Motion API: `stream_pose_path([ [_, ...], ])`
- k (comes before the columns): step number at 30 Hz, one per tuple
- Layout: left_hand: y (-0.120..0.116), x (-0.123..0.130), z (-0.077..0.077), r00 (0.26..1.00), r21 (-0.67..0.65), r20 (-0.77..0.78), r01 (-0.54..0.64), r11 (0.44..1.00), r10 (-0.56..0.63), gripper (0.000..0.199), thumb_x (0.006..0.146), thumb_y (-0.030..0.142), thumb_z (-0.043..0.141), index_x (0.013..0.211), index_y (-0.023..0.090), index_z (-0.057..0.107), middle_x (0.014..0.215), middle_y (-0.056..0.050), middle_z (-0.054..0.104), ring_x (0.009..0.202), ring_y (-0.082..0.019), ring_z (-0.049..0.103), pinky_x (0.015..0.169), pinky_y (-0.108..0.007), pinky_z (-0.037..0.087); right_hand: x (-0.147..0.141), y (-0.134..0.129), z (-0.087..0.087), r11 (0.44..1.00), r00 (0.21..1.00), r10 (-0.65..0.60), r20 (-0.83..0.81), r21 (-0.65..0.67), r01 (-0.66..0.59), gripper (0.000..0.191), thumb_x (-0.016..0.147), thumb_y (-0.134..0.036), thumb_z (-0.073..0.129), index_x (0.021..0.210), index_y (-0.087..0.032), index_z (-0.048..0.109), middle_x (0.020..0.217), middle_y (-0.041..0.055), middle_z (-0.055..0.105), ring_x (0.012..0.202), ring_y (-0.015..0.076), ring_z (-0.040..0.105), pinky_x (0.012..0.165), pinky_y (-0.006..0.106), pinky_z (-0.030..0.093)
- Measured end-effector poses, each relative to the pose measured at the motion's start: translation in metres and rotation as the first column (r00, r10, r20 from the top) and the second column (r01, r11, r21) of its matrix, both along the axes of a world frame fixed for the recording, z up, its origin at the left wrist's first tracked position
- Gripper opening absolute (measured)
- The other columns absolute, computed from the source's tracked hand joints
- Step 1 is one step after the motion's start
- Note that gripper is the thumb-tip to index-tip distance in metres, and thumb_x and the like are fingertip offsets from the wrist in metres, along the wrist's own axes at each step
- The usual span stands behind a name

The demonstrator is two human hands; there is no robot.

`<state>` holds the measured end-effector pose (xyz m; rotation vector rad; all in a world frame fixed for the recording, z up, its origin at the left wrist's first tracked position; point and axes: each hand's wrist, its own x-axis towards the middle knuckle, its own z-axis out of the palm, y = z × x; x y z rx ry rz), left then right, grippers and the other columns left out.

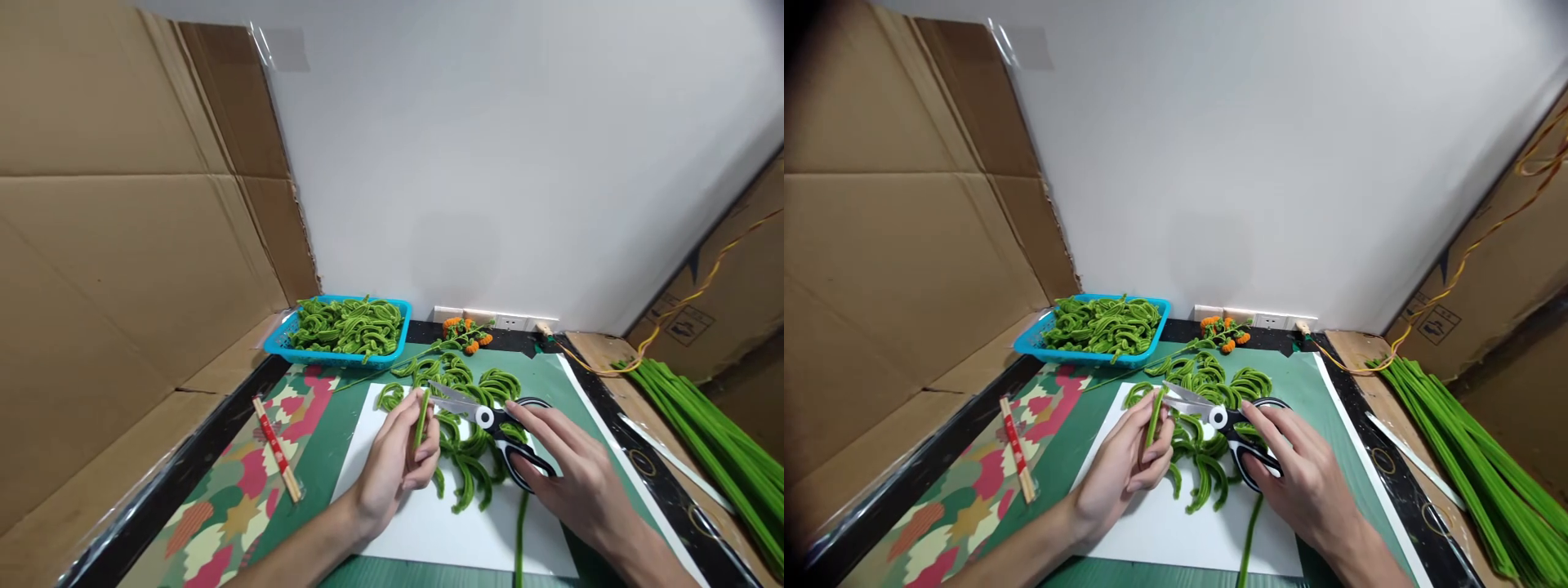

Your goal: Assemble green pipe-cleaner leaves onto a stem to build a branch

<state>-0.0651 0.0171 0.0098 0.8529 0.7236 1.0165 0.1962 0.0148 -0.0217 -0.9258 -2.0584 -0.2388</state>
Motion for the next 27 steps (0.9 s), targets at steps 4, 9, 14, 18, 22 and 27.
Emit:
stream_pose_path([
  [4,0.0004,-0.0002,-0.0004,0.999,-0.053,-0.048,-0.004,0.999,0.001,0.045,0.094,0.059,0.07,0.099,0.02,0.048,0.06,0.013,0.037,0.042,-0.002,0.015,0.042,-0.017,0.008,-0.0025,-0.0028,-0.0004,1.0,0.999,-0.014,0.034,0.018,0.014,0.046,0.102,-0.015,0.06,0.147,-0.019,0.062,0.114,0.0123,0.078,0.097,0.026,0.078,0.081,0.038,0.065],
  [9,0.0029,0.001,-0.0013,0.995,-0.013,-0.095,-0.036,0.999,0.035,0.044,0.096,0.06,0.065,0.1,0.019,0.05,0.058,0.013,0.037,0.041,-0.002,0.017,0.04,-0.015,0.01,-0.0022,-0.0041,0.0009,0.999,0.998,-0.019,0.06,0.051,0.016,0.044,0.103,-0.013,0.061,0.148,-0.016,0.061,0.116,0.012,0.078,0.099,0.026,0.077,0.086,0.039,0.063],
  [14,0.003,0.0011,-0.0012,0.992,0.095,-0.111,-0.041,0.995,0.052,0.034,0.103,0.055,0.057,0.115,0.024,0.047,0.067,0.01,0.052,0.038,-0.004,0.035,0.038,-0.014,0.025,-0.0003,-0.0042,0.0026,0.998,0.998,-0.035,0.058,0.063,0.032,0.049,0.104,-0.013,0.062,0.153,-0.017,0.057,0.116,0.0117,0.078,0.101,0.0262,0.076,0.087,0.039,0.062],
  [18,0.0032,0.0017,-0.0012,0.981,0.184,-0.174,-0.055,0.981,0.088,0.035,0.1,0.051,0.066,0.113,0.024,0.048,0.075,0.009,0.059,0.036,-0.002,0.045,0.036,-0.013,0.029,-0.0002,-0.0047,0.0021,0.997,0.998,-0.028,0.061,0.07,0.024,0.053,0.103,-0.012,0.063,0.155,-0.017,0.055,0.117,0.0122,0.076,0.101,0.0266,0.075,0.088,0.04,0.061],
  [22,0.0052,0.0036,-0.0025,0.97,0.209,-0.193,-0.109,0.972,0.151,0.039,0.097,0.053,0.071,0.108,0.022,0.049,0.071,0.01,0.059,0.033,-0.002,0.045,0.033,-0.011,0.026,-0.0013,-0.0059,0.0021,0.997,0.998,-0.029,0.05,0.068,0.026,0.058,0.102,-0.01,0.064,0.158,-0.02,0.053,0.118,0.0121,0.076,0.103,0.0272,0.074,0.09,0.041,0.061],
  [27,0.0058,0.0027,-0.0024,0.97,0.204,-0.152,-0.158,0.966,0.191,0.037,0.099,0.053,0.068,0.107,0.021,0.052,0.068,0.009,0.059,0.033,-0.002,0.043,0.033,-0.011,0.026,-0.0019,-0.007,0.0037,0.997,0.999,-0.026,0.041,0.072,0.023,0.064,0.101,-0.008,0.064,0.162,-0.02,0.048,0.119,0.0123,0.075,0.106,0.0276,0.072,0.093,0.043,0.06],
])
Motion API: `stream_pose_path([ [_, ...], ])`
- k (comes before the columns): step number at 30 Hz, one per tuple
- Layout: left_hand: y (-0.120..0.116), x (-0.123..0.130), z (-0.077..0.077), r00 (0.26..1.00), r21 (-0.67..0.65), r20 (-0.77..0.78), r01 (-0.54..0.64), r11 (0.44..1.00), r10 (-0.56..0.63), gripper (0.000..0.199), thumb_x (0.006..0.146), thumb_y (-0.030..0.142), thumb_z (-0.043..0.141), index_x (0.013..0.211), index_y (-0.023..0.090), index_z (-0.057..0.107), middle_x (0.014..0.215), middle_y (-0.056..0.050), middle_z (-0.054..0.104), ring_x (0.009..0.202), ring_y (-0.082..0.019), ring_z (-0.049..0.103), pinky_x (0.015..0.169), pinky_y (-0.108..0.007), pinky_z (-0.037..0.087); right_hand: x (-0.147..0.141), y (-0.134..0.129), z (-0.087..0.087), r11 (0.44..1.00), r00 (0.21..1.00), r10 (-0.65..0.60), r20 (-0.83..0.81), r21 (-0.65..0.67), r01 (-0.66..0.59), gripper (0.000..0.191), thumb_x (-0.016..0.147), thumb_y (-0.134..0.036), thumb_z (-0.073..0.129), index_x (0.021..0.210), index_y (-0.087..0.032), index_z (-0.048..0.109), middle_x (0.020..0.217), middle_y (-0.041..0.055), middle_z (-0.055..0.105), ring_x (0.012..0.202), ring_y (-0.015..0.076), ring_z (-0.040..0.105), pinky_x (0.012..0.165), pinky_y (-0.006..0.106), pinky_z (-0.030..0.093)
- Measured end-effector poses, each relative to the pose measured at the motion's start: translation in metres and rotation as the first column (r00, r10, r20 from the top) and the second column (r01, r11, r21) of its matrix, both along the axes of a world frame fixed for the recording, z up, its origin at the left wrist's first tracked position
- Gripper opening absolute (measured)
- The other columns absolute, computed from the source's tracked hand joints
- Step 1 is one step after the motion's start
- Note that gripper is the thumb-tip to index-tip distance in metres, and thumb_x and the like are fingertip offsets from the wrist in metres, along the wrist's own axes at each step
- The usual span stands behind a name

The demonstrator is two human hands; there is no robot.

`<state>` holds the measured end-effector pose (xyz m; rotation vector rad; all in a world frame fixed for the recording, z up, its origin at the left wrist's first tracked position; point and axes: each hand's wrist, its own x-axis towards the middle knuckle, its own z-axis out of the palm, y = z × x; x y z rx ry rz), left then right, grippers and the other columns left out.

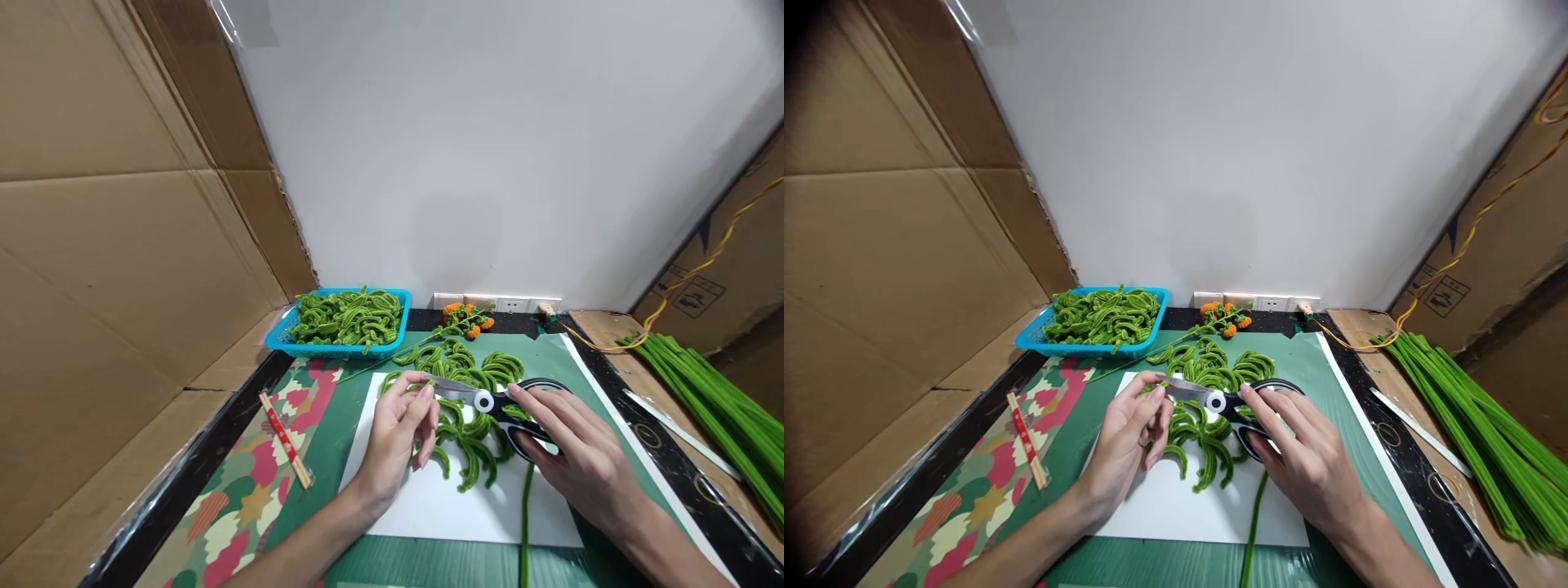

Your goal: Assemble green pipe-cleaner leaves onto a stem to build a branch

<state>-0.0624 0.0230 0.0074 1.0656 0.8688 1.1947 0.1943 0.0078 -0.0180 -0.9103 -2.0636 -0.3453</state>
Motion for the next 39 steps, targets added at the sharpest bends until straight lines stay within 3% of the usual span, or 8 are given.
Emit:
stream_pose_path([
  [13,-0.001,0.002,0.001,0.993,0.004,-0.072,-0.098,0.995,0.098,0.039,0.094,0.055,0.074,0.102,0.02,0.059,0.083,0.005,0.063,0.036,-0.004,0.055,0.028,-0.011,0.031,-0.002,0.0,0.006,0.999,1.0,0.003,0.011,0.045,-0.003,0.068,0.1,-0.006,0.065,0.164,-0.017,0.044,0.123,0.011,0.076,0.109,0.0269,0.069,0.1,0.042,0.055],
  [20,-0.003,0.004,0.001,0.988,0.043,-0.127,-0.081,0.996,0.086,0.042,0.092,0.056,0.075,0.095,0.017,0.06,0.083,0.0,0.069,0.036,-0.005,0.055,0.029,-0.012,0.031,-0.004,-0.002,0.008,0.998,0.997,-0.067,0.033,0.004,0.067,0.058,0.096,-0.01,0.061,0.154,-0.014,0.054,0.107,0.0135,0.07,0.099,0.0302,0.064,0.086,0.045,0.057],
  [28,-0.011,0.008,0.001,0.981,0.032,-0.188,-0.046,0.998,0.052,0.04,0.087,0.052,0.081,0.09,0.014,0.067,0.074,-0.003,0.073,0.033,-0.005,0.052,0.031,-0.014,0.03,-0.005,-0.007,0.008,0.989,0.985,-0.138,0.1,0.072,0.131,0.046,0.098,-0.007,0.055,0.143,-0.017,0.064,0.099,0.0094,0.073,0.089,0.0242,0.069,0.077,0.035,0.055],
  [35,-0.01,0.007,0.004,0.982,0.033,-0.182,-0.04,0.999,0.045,0.039,0.086,0.049,0.083,0.089,0.012,0.073,0.07,-0.005,0.074,0.032,-0.005,0.051,0.031,-0.014,0.032,-0.004,-0.008,0.005,0.995,0.986,-0.097,0.139,0.046,0.091,0.049,0.097,-0.006,0.056,0.145,-0.011,0.06,0.104,0.0099,0.077,0.088,0.0243,0.07,0.079,0.036,0.053],
  [39,-0.011,0.007,0.003,0.983,0.023,-0.178,-0.037,0.999,0.041,0.037,0.086,0.048,0.084,0.089,0.012,0.073,0.07,-0.006,0.075,0.034,-0.007,0.055,0.031,-0.014,0.035,-0.005,-0.006,0.003,0.997,0.988,-0.071,0.134,0.024,0.068,0.051,0.095,-0.005,0.055,0.145,-0.011,0.06,0.094,0.0071,0.076,0.077,0.0216,0.069,0.072,0.034,0.053],
])
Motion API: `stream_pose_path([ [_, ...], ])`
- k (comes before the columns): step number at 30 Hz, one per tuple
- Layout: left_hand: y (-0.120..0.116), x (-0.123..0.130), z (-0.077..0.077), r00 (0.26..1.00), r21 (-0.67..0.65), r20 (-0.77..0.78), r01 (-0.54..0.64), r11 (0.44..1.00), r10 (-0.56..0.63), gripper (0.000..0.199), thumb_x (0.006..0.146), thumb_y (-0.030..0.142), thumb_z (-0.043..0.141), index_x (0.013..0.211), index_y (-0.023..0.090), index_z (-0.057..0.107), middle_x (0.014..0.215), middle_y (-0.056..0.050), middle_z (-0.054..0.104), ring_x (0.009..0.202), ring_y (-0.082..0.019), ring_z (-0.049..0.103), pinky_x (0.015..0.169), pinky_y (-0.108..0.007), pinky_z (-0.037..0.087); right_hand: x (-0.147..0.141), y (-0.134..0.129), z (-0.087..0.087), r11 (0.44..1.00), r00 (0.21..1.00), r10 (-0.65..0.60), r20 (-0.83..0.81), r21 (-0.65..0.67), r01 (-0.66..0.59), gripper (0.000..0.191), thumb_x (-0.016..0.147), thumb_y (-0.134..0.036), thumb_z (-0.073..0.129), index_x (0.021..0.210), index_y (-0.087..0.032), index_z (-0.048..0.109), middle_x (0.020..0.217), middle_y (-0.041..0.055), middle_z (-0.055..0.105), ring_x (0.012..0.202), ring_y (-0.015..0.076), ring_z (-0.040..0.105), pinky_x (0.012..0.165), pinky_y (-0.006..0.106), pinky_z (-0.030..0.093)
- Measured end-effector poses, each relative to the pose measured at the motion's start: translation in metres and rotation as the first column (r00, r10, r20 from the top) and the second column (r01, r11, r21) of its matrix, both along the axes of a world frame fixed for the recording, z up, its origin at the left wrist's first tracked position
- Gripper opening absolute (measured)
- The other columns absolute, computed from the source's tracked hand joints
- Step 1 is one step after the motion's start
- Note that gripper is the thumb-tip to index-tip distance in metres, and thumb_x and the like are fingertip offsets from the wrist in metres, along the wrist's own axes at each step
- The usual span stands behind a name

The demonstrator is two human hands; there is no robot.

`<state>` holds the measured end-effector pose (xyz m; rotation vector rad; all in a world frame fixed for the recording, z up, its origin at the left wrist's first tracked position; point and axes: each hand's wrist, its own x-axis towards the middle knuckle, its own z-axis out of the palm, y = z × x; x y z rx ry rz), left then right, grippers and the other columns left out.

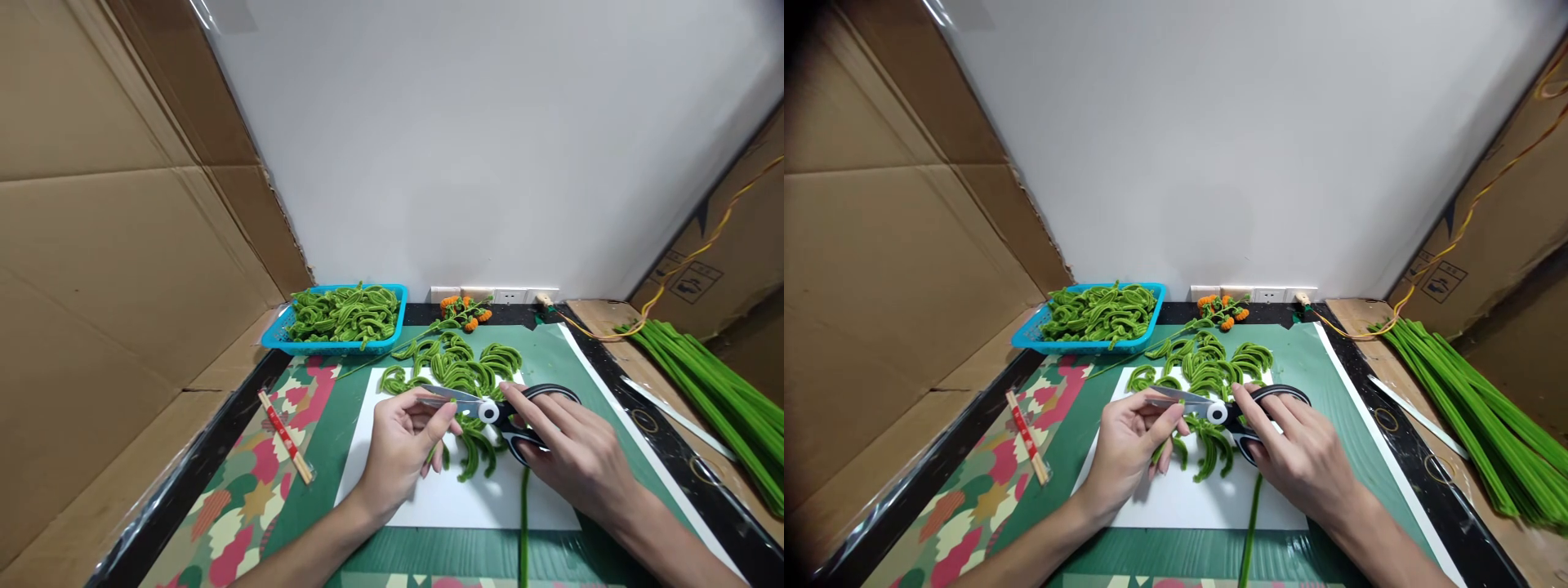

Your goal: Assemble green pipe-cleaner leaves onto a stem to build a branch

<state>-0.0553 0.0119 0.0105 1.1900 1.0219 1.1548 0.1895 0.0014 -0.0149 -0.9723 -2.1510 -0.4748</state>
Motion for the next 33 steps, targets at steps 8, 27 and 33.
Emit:
stream_pose_path([
  [8,-0.0004,-0.0011,-0.0011,1.0,0.009,-0.015,0.019,1.0,-0.019,0.037,0.087,0.048,0.083,0.084,0.013,0.071,0.072,-0.006,0.075,0.036,-0.008,0.056,0.03,-0.015,0.037,-0.0022,0.0001,0.0016,1.0,1.0,0.007,-0.005,0.027,-0.007,0.052,0.092,-0.008,0.054,0.142,-0.014,0.062,0.085,0.0047,0.074,0.07,0.0192,0.067,0.066,0.032,0.052],
  [27,0.0004,0.0027,-0.0024,0.999,-0.001,-0.003,0.055,0.999,-0.055,0.037,0.088,0.048,0.082,0.083,0.013,0.07,0.073,-0.006,0.075,0.033,-0.007,0.054,0.029,-0.016,0.039,-0.0081,-0.0028,0.0022,1.0,1.0,-0.012,-0.017,0.019,0.013,0.05,0.086,-0.011,0.057,0.135,-0.013,0.068,0.075,0.0029,0.066,0.064,0.0176,0.062,0.062,0.031,0.047],
  [33,0.0048,0.0044,0.0002,0.998,-0.014,-0.008,0.061,0.998,-0.061,0.037,0.086,0.047,0.084,0.082,0.013,0.071,0.071,-0.005,0.075,0.031,-0.008,0.054,0.027,-0.016,0.039,-0.0077,-0.0004,0.0012,1.0,0.999,-0.024,-0.034,-0.012,0.024,0.049,0.079,-0.012,0.059,0.127,-0.014,0.072,0.073,0.0021,0.067,0.061,0.0168,0.062,0.06,0.03,0.049],
])
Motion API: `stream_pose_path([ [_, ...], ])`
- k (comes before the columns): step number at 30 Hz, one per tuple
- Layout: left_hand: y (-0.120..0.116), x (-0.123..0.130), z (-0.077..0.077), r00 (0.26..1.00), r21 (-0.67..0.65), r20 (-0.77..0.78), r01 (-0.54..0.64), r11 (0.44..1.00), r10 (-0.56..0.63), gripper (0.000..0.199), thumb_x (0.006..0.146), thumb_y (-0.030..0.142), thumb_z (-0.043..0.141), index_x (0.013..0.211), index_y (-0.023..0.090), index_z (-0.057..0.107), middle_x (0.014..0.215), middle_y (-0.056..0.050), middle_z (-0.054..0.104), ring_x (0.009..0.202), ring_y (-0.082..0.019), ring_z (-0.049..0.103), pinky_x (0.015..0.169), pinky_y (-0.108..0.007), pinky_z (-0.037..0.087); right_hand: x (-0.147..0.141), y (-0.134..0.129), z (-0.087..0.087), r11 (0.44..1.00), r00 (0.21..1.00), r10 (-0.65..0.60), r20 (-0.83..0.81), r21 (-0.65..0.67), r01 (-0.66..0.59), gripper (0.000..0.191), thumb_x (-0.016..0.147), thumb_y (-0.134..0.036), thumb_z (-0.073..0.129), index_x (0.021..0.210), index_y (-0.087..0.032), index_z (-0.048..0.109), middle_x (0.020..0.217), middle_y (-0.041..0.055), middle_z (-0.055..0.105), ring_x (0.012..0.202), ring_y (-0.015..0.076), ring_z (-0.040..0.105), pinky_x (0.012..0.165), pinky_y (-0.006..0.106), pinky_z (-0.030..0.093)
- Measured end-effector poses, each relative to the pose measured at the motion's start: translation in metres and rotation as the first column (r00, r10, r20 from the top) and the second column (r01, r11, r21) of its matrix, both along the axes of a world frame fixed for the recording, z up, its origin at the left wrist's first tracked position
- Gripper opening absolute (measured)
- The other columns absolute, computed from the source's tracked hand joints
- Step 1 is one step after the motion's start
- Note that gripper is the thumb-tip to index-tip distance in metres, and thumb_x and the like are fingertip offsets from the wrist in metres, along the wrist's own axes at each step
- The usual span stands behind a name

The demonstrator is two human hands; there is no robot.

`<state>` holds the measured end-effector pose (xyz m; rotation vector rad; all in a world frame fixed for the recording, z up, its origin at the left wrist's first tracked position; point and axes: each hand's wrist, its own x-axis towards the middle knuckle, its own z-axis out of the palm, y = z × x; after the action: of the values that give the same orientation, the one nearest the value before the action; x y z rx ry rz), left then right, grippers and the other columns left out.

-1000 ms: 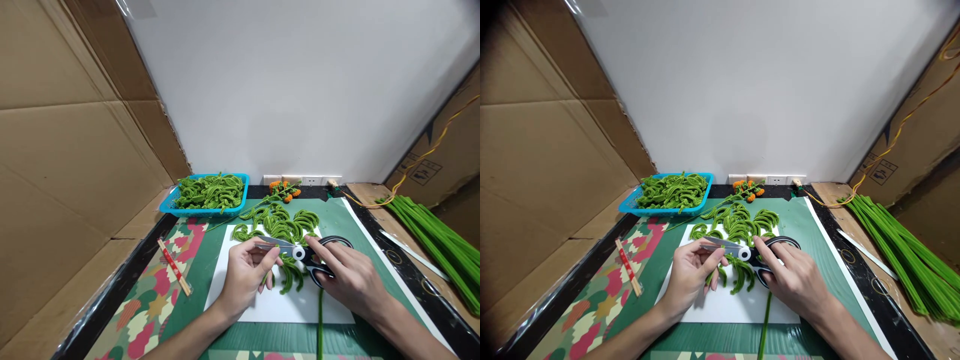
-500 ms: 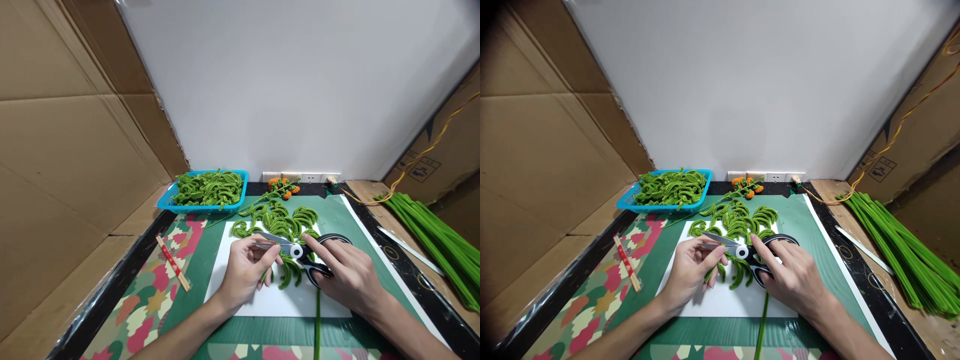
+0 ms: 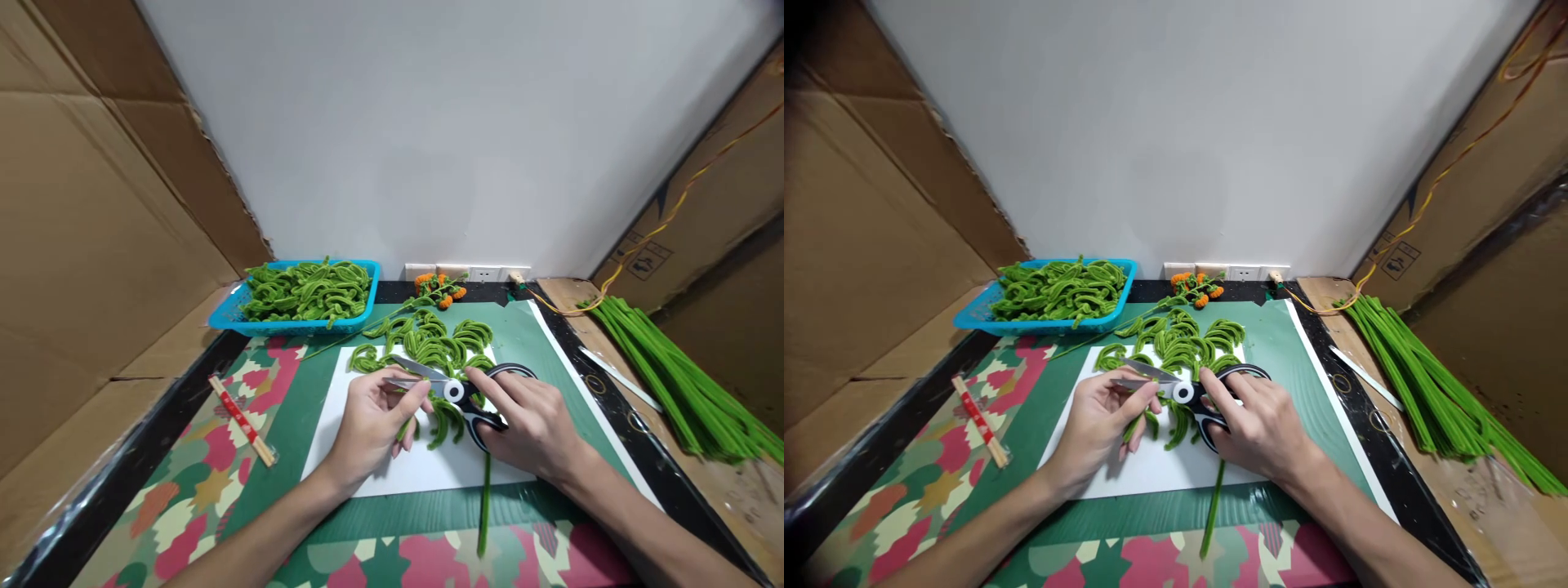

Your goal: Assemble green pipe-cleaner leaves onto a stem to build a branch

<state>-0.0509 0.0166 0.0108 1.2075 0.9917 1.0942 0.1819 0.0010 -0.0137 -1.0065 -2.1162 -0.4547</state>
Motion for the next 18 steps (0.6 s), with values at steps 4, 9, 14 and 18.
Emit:
stream_pose_path([
  [4,0.0026,0.0007,0.0002,1.0,-0.002,0.005,0.013,1.0,-0.013,0.034,0.088,0.043,0.084,0.08,0.013,0.071,0.071,-0.005,0.075,0.031,-0.008,0.054,0.027,-0.016,0.04,0.0006,0.0001,-0.0008,0.999,1.0,-0.01,-0.017,-0.038,0.009,0.051,0.075,-0.009,0.059,0.123,-0.011,0.074,0.073,0.0024,0.068,0.061,0.0169,0.063,0.06,0.03,0.049],
  [9,0.003,0.001,0.0009,0.999,-0.021,0.012,0.032,0.999,-0.032,0.034,0.089,0.044,0.082,0.084,0.013,0.07,0.071,-0.005,0.075,0.031,-0.008,0.054,0.027,-0.016,0.04,0.0027,-0.0015,-0.0007,0.999,1.0,-0.011,-0.005,-0.05,0.011,0.053,0.073,-0.008,0.057,0.124,-0.012,0.074,0.072,0.0021,0.069,0.061,0.0161,0.063,0.06,0.029,0.049],
  [14,0.0026,0.0001,-0.0001,0.998,-0.049,0.019,0.052,0.997,-0.052,0.033,0.089,0.044,0.082,0.088,0.013,0.069,0.07,-0.004,0.074,0.031,-0.008,0.054,0.027,-0.015,0.04,0.0032,-0.0004,-0.0025,0.999,1.0,-0.027,0.003,-0.024,0.027,0.052,0.075,-0.008,0.056,0.124,-0.015,0.073,0.073,0.0012,0.069,0.062,0.0169,0.063,0.062,0.03,0.048],
  [18,0.0021,-0.0004,-0.0004,0.999,-0.046,0.015,0.052,0.998,-0.052,0.034,0.09,0.044,0.081,0.089,0.013,0.069,0.071,-0.004,0.074,0.032,-0.008,0.054,0.027,-0.015,0.04,0.0023,0.0002,-0.0025,0.999,0.999,-0.035,0.003,0.009,0.035,0.048,0.078,-0.008,0.057,0.123,-0.014,0.074,0.074,0.0017,0.068,0.064,0.0181,0.063,0.063,0.032,0.046],
])
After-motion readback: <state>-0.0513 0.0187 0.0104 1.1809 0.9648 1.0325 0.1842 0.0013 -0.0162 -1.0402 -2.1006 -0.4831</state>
